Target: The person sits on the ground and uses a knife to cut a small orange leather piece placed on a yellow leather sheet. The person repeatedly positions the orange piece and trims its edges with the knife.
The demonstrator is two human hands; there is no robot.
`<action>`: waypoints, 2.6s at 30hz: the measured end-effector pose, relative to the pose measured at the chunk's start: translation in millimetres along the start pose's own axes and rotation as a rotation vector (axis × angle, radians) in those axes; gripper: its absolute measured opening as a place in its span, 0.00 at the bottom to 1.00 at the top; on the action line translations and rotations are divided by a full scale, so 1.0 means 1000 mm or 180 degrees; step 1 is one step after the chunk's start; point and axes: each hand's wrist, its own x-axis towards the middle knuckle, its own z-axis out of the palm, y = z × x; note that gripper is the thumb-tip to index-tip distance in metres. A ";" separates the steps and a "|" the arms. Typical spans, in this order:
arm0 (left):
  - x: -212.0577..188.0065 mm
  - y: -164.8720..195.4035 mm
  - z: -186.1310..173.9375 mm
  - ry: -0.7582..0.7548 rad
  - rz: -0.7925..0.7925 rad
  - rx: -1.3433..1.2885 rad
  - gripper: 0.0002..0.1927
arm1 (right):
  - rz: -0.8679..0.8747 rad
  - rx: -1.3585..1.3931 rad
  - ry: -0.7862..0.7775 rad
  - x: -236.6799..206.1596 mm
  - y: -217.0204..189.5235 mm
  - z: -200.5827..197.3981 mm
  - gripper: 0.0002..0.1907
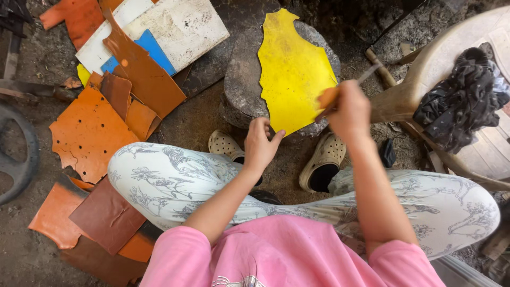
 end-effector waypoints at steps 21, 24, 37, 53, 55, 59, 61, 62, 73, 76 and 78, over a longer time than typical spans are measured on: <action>0.072 -0.041 -0.056 0.0332 -0.0670 0.0062 0.14 | -0.1091 -0.0409 -0.0057 0.002 0.043 0.111 0.20; 0.094 -0.034 -0.067 0.0325 0.0366 0.0551 0.21 | -0.0923 -0.0222 -0.0013 0.007 0.044 0.113 0.15; 0.099 -0.018 -0.050 -0.0266 0.0848 0.1303 0.13 | -0.0689 -0.0052 -0.0020 0.024 0.046 0.114 0.17; 0.107 -0.044 -0.065 0.1059 0.0380 0.0003 0.12 | -0.0625 -0.0031 -0.0178 0.029 0.060 0.116 0.18; 0.108 -0.045 -0.064 0.1473 0.1262 0.0615 0.13 | -0.0667 -0.0035 -0.0176 0.028 0.059 0.118 0.19; 0.108 -0.045 -0.064 0.0802 -0.0221 -0.0270 0.12 | -0.0629 -0.0018 -0.0244 0.026 0.061 0.122 0.18; 0.108 -0.042 -0.066 0.0585 -0.0978 -0.0267 0.11 | -0.0586 0.0053 -0.0226 0.027 0.065 0.118 0.18; 0.109 -0.040 -0.067 0.0834 -0.0420 -0.0030 0.13 | -0.0568 0.0085 -0.0205 0.029 0.066 0.116 0.18; 0.154 0.049 -0.007 0.0090 0.1006 0.0922 0.37 | 0.1361 0.4615 -0.0016 0.080 -0.023 0.084 0.26; 0.172 0.069 -0.025 0.1169 -0.0559 -0.0758 0.35 | -0.0099 0.3897 0.0735 0.096 -0.027 0.046 0.29; 0.166 0.097 -0.023 0.0985 -0.1082 -0.2381 0.36 | -0.0402 0.3404 0.1042 0.096 -0.027 0.040 0.30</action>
